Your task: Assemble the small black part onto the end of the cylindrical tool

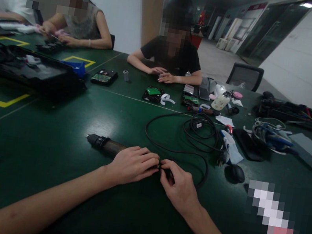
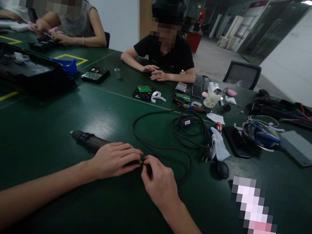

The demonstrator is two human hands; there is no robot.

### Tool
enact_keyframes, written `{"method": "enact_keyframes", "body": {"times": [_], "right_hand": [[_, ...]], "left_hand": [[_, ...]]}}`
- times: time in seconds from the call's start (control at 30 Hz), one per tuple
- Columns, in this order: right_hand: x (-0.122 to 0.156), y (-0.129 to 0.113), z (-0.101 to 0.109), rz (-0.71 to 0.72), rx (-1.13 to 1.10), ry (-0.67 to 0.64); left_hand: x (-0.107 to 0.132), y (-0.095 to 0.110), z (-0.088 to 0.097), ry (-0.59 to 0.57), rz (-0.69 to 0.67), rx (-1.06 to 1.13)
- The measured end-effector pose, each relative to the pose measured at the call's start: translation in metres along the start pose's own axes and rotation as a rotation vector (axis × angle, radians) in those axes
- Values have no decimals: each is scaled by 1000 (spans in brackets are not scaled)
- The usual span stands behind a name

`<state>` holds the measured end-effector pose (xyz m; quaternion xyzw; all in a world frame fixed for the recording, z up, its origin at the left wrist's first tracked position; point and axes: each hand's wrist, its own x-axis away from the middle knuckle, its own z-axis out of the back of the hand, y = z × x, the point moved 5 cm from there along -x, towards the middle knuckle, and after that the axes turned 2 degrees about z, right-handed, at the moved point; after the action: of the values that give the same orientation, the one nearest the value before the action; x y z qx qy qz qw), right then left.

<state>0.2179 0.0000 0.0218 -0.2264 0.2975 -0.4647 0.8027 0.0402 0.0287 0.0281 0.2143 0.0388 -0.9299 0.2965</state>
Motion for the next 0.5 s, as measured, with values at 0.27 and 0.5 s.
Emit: {"method": "enact_keyframes", "body": {"times": [0.27,0.5], "right_hand": [[-1,-2,1,2,2,-3],[0,0,0,5,10,6]], "left_hand": [[0,1,-1,6,-28,-14],[1,2,-2,-35,-66,19]]}}
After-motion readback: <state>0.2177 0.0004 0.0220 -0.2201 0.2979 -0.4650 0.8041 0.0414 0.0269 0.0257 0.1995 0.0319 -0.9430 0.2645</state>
